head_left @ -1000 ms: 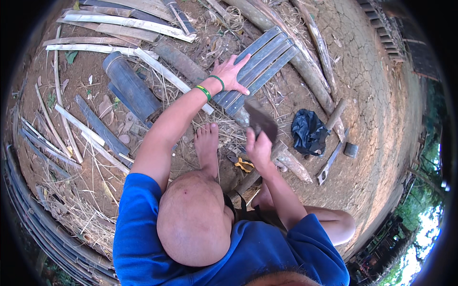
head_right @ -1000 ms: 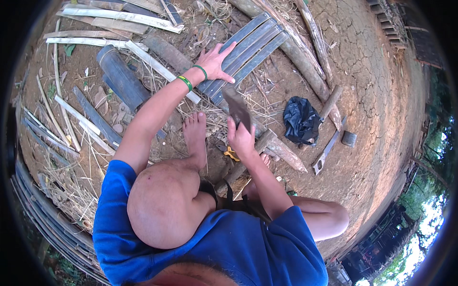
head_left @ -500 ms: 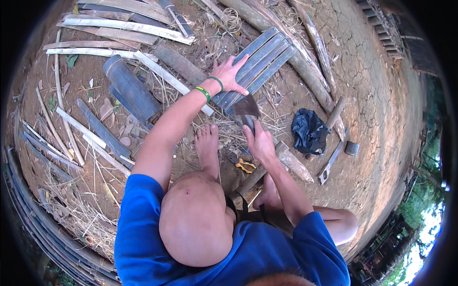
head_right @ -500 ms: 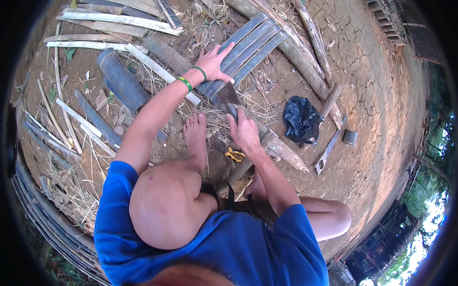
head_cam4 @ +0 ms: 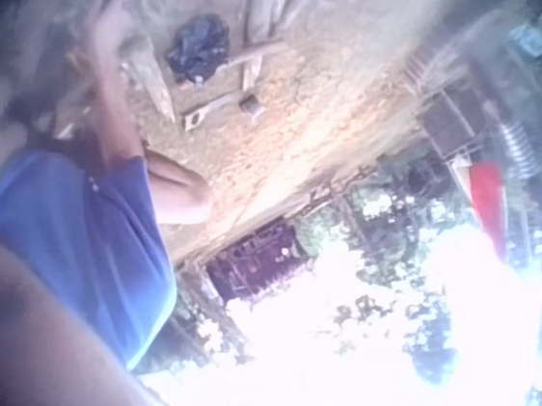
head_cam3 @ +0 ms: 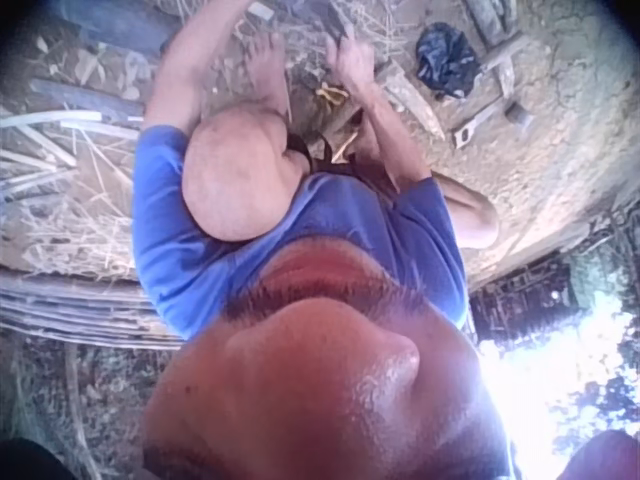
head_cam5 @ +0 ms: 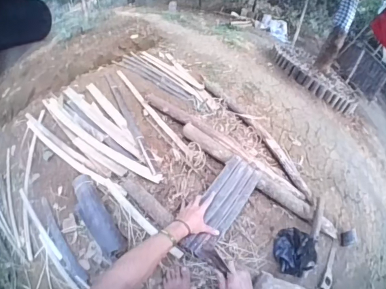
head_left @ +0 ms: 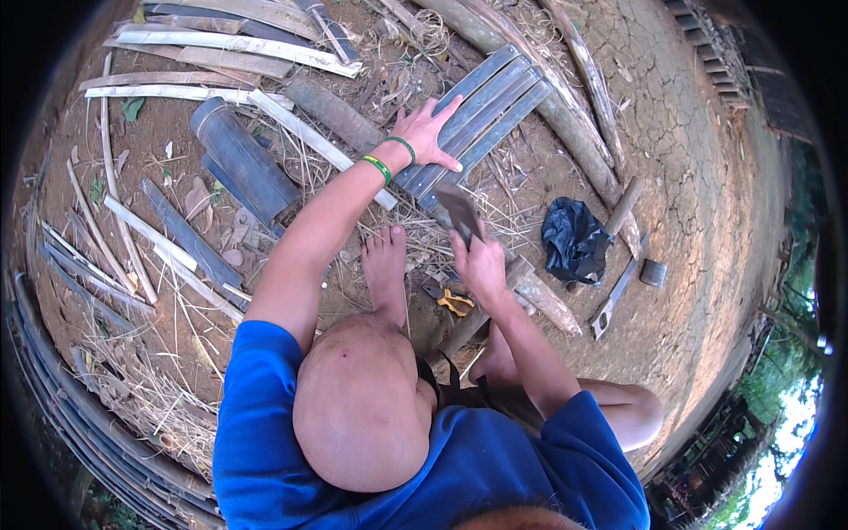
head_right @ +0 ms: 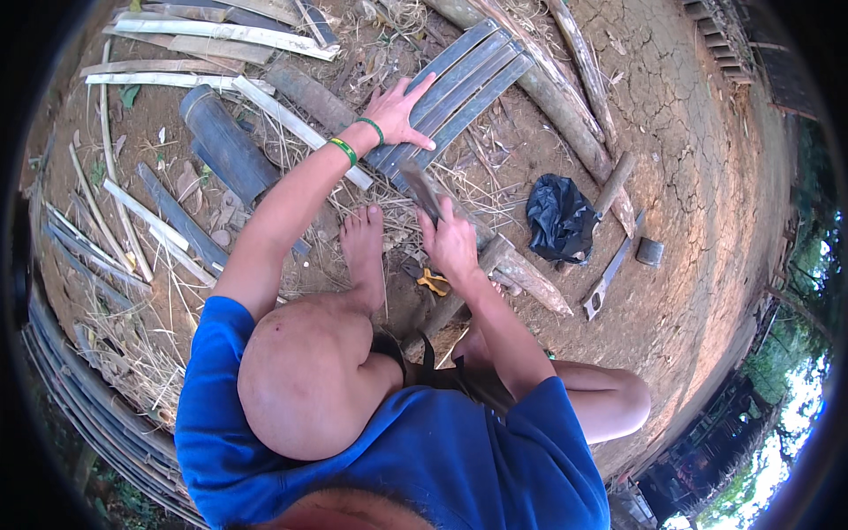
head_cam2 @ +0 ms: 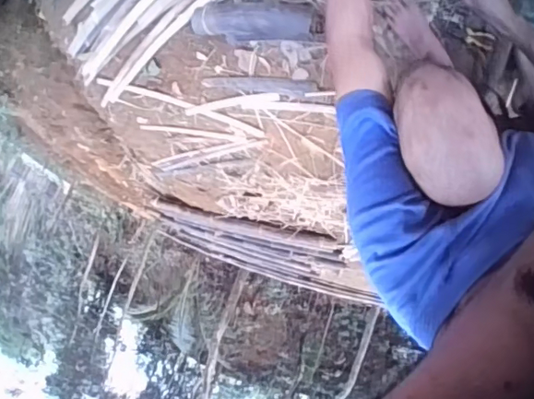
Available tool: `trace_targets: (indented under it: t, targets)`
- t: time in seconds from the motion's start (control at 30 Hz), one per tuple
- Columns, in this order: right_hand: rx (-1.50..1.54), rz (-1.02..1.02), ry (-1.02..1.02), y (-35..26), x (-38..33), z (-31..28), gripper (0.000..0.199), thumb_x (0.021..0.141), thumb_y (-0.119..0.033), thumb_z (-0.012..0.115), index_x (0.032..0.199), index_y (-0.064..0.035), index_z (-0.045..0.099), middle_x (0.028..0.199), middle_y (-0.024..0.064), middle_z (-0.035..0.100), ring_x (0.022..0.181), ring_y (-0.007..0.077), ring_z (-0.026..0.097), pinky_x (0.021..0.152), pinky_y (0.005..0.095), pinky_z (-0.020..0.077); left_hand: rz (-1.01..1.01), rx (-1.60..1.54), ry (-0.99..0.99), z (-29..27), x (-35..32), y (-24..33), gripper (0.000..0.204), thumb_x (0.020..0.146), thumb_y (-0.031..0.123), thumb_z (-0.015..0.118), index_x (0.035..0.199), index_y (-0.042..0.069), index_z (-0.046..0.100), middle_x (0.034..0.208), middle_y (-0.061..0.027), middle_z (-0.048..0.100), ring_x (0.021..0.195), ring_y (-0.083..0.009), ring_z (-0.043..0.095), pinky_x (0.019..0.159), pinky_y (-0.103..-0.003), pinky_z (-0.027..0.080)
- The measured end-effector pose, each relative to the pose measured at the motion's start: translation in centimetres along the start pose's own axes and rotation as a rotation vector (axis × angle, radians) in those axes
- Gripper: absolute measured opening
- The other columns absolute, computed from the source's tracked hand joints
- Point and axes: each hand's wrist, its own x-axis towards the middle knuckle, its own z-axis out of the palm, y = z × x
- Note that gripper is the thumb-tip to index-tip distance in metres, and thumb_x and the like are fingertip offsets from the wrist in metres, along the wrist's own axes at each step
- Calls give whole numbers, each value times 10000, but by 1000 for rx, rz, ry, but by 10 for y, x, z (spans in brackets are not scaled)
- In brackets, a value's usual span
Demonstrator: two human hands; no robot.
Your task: The person sits on the ground and assembles a wooden frame using planks and nails. They use a hammer to drive nails into the wood and a saw to cut a piece of wood to size.
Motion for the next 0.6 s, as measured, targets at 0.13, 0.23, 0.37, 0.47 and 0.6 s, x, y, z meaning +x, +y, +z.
trace_targets:
  t: [0.13, 0.23, 0.37, 0.47, 0.6]
  targets:
    - [-161, 152, -212, 4, 11, -11, 386, 1001, -260, 629, 1263, 16, 564, 748, 297, 676, 724, 504, 678, 645, 553, 539, 10, 17, 35, 4, 2, -7, 1427, 535, 657, 899, 1644, 370, 47, 1597, -284, 292, 1463, -471, 345, 1195, -666, 227]
    - [-29, 139, -78, -12, 14, -25, 375, 1005, -280, 618, 1236, 11, 565, 753, 303, 679, 713, 514, 672, 648, 561, 543, 17, -2, 19, 3, 3, -5, 1422, 542, 639, 905, 1645, 365, 51, 1596, -283, 295, 1459, -466, 355, 1199, -649, 233]
    - [-142, 68, -138, -1, 15, -10, 361, 997, -302, 635, 1197, -8, 576, 758, 265, 698, 668, 479, 684, 618, 538, 552, 1, 19, 37, 7, 7, -5, 1418, 534, 662, 899, 1642, 378, 60, 1600, -231, 303, 1452, -440, 378, 1178, -658, 265]
    - [-183, 9, -117, 5, 16, 1, 357, 1004, -330, 625, 1180, -22, 579, 726, 250, 690, 654, 465, 689, 583, 550, 543, 21, 43, 47, 4, 4, -8, 1394, 538, 680, 886, 1644, 369, 95, 1597, -240, 311, 1475, -428, 345, 1198, -638, 234]
    - [8, 126, -12, 0, 26, -7, 379, 1020, -363, 589, 1139, -3, 595, 744, 261, 697, 669, 446, 709, 618, 542, 565, 63, 6, 278, 7, -17, -19, 1150, 737, 660, 784, 1646, 310, 174, 1600, -244, 313, 1482, -420, 332, 1220, -618, 197]
